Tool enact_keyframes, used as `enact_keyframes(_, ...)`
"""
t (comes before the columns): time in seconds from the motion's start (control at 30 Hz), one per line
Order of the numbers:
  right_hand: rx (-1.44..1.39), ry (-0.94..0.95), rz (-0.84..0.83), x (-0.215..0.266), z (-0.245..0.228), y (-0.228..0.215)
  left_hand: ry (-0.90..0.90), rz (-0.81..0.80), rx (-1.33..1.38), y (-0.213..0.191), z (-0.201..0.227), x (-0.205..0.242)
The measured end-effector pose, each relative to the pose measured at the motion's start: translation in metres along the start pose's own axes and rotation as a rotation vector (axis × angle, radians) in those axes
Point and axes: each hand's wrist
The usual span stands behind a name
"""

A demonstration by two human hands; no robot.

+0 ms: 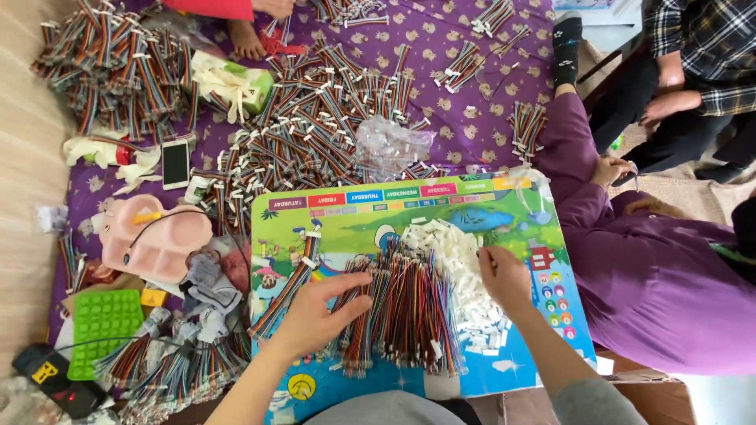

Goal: Attaching plastic connectors to bundles of multi-colored wires

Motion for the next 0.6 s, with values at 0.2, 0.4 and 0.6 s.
enact_keyframes(0.2,-0.550,0.480,-0.061,-0.008,-0.046,-0.048,-0.116,0.040,0.017,0.000,-0.009,0.031)
enact_keyframes(0.4,-2.055,0.938,-0.142,-0.001,0.001,-0.029,-0.210,0.009,0.084,0.010,0.010,0.028)
enact_keyframes(0.6,-1.690,0.948,-0.278,0.008,-0.010,-0.030,-0.121,-0.043,-0.005,0.018,0.015,0.024)
Point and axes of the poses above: each hand's wrist, its own x-axis away from the middle knuckle, its own y-axis out of the palm, z = x × y, and after that the axes turned 3 degrees about x, right-handed
